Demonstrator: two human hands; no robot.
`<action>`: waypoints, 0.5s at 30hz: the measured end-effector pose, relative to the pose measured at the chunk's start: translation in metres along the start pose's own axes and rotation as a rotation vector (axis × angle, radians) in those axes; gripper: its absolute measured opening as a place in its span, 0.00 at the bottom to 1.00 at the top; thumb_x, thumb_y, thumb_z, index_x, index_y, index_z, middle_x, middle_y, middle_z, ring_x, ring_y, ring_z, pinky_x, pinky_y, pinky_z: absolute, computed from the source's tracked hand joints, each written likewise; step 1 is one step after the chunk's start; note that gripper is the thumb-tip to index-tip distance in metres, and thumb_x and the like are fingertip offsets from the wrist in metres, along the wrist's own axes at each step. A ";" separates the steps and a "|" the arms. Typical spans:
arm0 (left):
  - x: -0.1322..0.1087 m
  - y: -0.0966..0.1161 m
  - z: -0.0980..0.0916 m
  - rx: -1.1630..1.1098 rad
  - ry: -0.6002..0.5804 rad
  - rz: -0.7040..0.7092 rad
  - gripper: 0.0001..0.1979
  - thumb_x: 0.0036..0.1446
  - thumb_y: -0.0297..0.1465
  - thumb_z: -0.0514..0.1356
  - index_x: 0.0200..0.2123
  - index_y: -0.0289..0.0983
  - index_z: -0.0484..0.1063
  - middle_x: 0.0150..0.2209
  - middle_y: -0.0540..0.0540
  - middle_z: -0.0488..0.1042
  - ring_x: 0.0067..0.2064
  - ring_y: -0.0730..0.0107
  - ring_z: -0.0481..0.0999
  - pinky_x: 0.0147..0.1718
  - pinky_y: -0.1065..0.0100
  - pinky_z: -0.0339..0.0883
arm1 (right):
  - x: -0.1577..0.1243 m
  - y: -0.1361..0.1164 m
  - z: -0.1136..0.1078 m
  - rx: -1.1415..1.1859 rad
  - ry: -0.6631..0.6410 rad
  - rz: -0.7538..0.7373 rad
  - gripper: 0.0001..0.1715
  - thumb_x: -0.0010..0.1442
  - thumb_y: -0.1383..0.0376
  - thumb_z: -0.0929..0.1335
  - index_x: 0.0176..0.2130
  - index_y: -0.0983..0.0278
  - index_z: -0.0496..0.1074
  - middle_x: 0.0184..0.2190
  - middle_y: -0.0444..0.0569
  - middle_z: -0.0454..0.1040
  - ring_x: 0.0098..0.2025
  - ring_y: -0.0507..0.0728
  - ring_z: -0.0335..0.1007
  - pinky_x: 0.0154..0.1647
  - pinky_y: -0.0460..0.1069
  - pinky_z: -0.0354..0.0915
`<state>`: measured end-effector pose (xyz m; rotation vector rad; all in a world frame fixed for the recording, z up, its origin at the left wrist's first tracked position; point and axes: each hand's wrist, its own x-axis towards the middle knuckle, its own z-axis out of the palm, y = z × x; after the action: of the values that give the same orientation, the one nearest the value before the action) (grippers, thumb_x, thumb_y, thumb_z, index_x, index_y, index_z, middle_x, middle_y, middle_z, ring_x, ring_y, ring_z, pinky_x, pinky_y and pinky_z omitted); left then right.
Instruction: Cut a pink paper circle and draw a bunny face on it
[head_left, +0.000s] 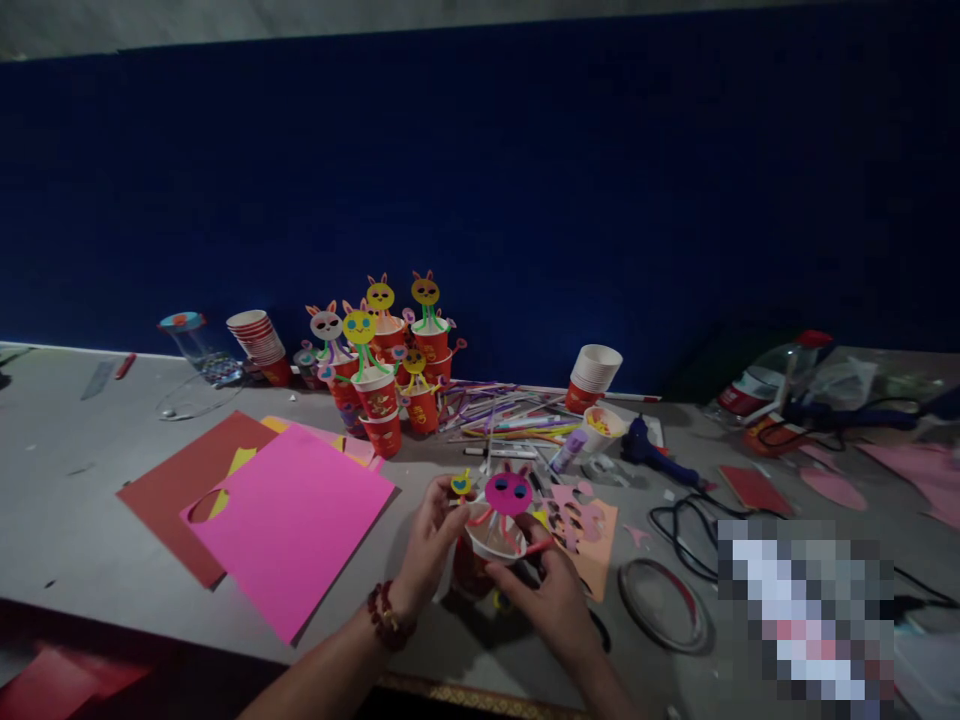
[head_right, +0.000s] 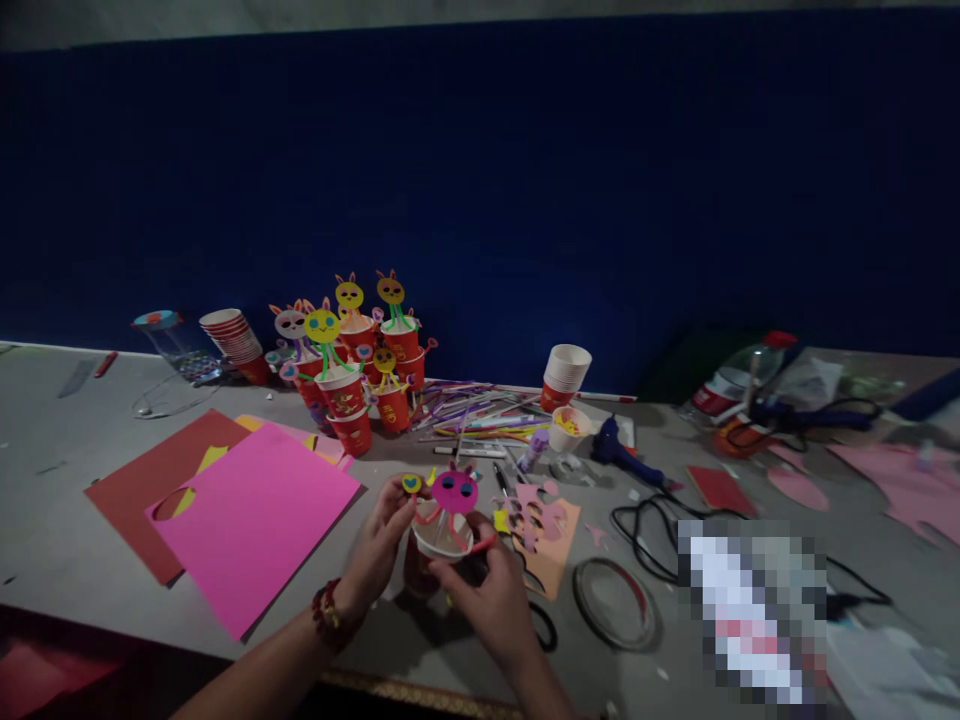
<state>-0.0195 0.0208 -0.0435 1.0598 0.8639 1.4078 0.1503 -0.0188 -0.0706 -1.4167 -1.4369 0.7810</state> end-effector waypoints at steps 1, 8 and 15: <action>0.000 -0.001 -0.001 -0.003 -0.077 -0.021 0.20 0.56 0.43 0.66 0.47 0.38 0.72 0.45 0.43 0.76 0.49 0.59 0.74 0.51 0.62 0.66 | 0.001 -0.002 -0.002 0.016 -0.003 0.008 0.32 0.51 0.51 0.74 0.51 0.64 0.73 0.52 0.60 0.77 0.54 0.69 0.73 0.55 0.62 0.69; -0.001 0.008 -0.004 0.098 -0.367 -0.196 0.28 0.55 0.41 0.67 0.57 0.38 0.71 0.56 0.39 0.74 0.57 0.50 0.71 0.57 0.55 0.63 | 0.016 -0.016 -0.020 0.058 -0.104 -0.020 0.33 0.56 0.52 0.72 0.56 0.63 0.67 0.52 0.58 0.76 0.54 0.66 0.73 0.55 0.61 0.68; -0.001 0.030 -0.032 0.558 -0.185 -0.072 0.22 0.54 0.41 0.66 0.51 0.39 0.73 0.40 0.43 0.79 0.39 0.58 0.77 0.36 0.66 0.70 | -0.002 -0.017 -0.042 -0.415 -0.385 -0.287 0.09 0.59 0.65 0.71 0.42 0.60 0.74 0.42 0.51 0.77 0.47 0.63 0.72 0.48 0.56 0.68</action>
<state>-0.0595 0.0181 -0.0263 1.5327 1.1785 1.0055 0.1820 -0.0303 -0.0404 -1.3578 -2.1443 0.6115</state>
